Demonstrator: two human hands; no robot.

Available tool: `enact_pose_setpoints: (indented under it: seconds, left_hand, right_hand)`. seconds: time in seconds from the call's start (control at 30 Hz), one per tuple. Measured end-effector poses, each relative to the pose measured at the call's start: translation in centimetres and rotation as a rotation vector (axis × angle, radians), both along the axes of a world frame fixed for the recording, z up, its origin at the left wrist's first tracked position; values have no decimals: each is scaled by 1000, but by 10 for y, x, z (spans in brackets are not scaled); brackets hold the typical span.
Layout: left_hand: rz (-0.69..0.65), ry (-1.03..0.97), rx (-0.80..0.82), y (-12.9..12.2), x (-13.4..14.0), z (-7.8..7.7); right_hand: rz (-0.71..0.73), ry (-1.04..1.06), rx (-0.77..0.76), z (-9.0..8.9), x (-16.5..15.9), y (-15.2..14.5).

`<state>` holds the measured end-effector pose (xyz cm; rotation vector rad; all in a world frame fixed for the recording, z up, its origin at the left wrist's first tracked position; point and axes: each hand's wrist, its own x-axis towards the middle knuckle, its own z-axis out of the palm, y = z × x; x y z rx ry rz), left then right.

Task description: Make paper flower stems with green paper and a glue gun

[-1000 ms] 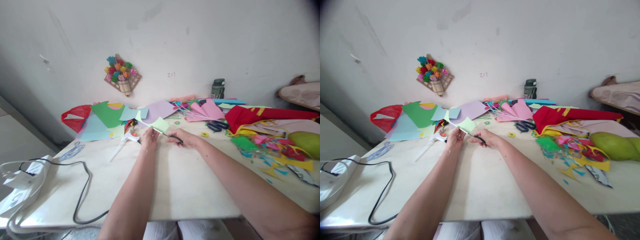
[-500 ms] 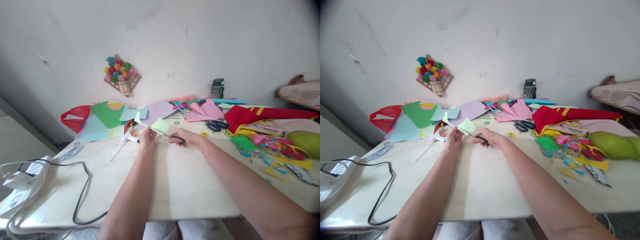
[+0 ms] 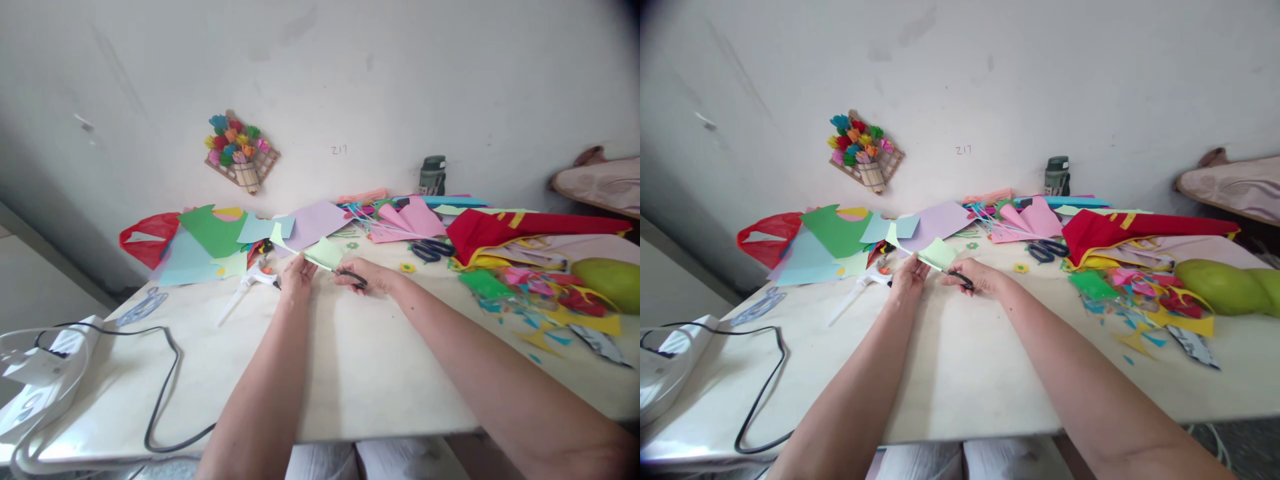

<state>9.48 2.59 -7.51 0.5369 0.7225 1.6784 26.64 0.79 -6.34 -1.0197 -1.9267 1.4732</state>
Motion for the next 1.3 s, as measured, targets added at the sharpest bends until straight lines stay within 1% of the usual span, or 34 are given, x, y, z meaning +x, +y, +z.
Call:
enact_pose_setpoints:
  seconds: [0.3,0.53,0.73,1.1,1.3]
  left_hand:
    - [15,5,-3,3,-1,-3]
    - [14,-9,9,0,-1,0]
    - [32,-25,5,-1,-1,1]
    - [38,-24,1,-1,-3,2]
    - [27,-1,8,0,-3,0]
  right_hand:
    - [-52,-4,5,-3,-4,2]
    - [-72,35,-7,-2,-5,0]
    - [-76,28,1,-4,-5,2]
    - [-77,-2,17,0,-3,-2]
    - [-66,-11,-3,-3,-3,1]
